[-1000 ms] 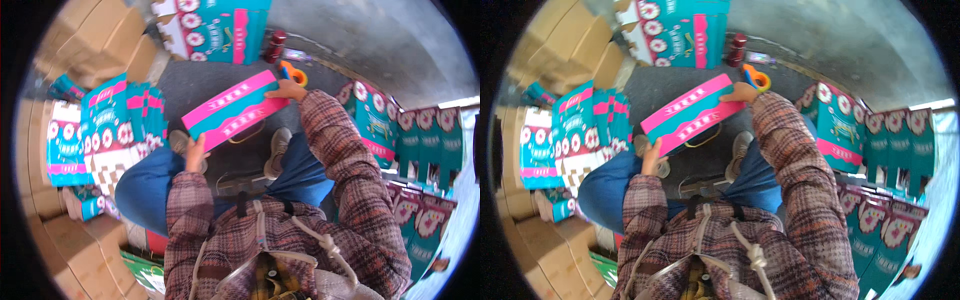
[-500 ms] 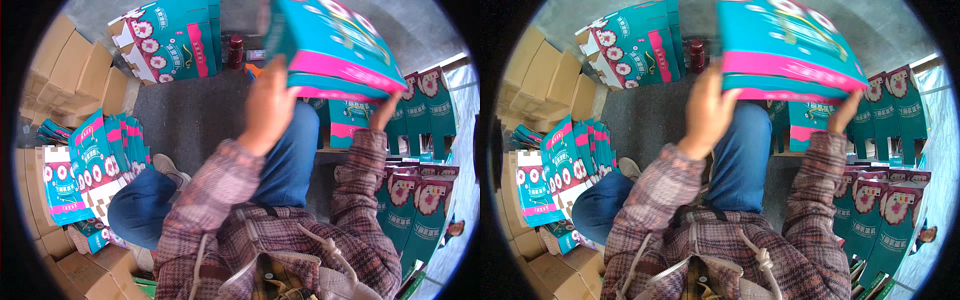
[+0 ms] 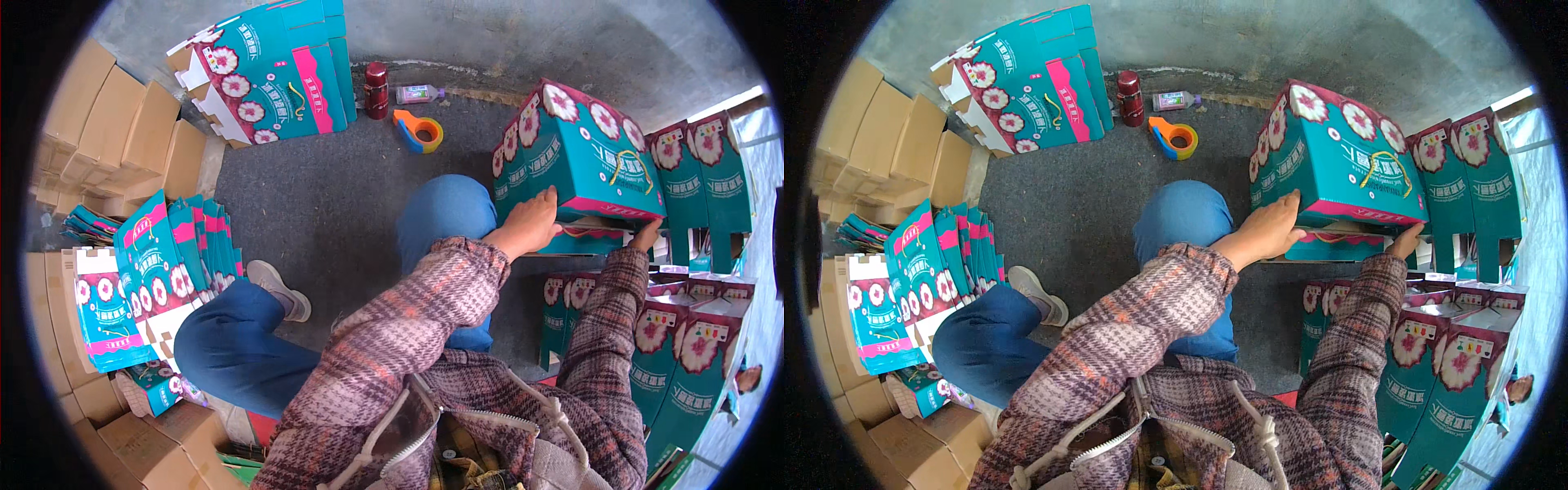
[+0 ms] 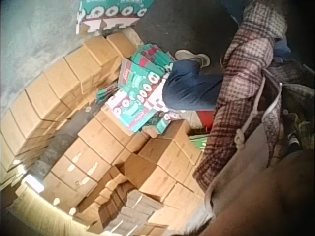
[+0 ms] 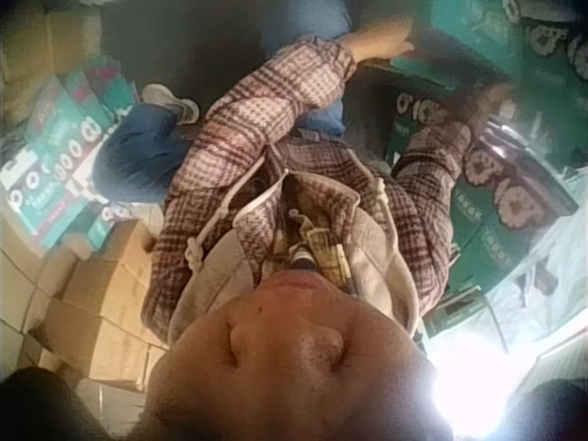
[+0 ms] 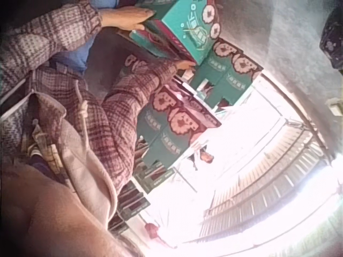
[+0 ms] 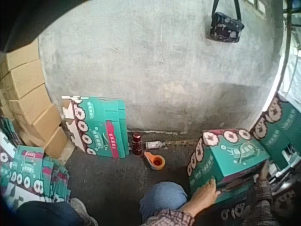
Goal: Folding and assembling cardboard packaging boxes for products.
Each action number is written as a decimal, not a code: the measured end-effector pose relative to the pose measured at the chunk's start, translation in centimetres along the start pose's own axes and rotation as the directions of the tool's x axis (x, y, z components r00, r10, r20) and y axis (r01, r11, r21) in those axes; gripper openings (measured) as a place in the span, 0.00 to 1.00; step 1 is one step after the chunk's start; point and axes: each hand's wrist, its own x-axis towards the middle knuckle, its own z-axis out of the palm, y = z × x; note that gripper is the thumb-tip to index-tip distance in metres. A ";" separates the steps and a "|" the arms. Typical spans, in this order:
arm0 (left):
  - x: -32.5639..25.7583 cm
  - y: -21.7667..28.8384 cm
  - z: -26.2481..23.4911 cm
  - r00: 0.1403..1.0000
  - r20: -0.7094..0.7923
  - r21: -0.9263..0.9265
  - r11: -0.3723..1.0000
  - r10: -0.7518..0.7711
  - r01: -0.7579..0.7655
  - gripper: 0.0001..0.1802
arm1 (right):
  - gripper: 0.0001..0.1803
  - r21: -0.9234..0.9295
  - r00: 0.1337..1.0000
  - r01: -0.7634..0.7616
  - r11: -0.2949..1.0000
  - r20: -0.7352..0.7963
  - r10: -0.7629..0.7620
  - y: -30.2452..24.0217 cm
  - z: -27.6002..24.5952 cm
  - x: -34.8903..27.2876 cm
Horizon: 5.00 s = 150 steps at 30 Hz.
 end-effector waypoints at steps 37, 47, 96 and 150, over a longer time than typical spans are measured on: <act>-53.9 -3.2 -28.4 -0.046 -0.939 -0.339 0.887 -0.342 0.314 0.16 | 0.25 -0.272 0.200 0.961 -0.048 0.806 -0.557 -14.2 19.1 -22.8; -63.2 -26.9 -24.7 -0.207 -0.427 -0.468 0.411 -0.880 -0.782 0.22 | 0.18 0.271 -0.363 0.465 0.842 0.927 -0.098 -20.1 28.2 -51.9; -42.5 -4.5 -35.9 0.686 -0.667 -0.179 0.956 -0.291 0.231 0.19 | 0.23 0.543 -0.370 0.677 0.496 0.835 -0.408 -29.0 27.4 -49.1; -37.9 -5.5 -21.2 0.919 -0.337 0.424 0.838 -0.206 0.343 0.49 | 0.19 0.299 -0.146 0.946 0.126 0.740 -0.657 -19.1 34.4 -54.1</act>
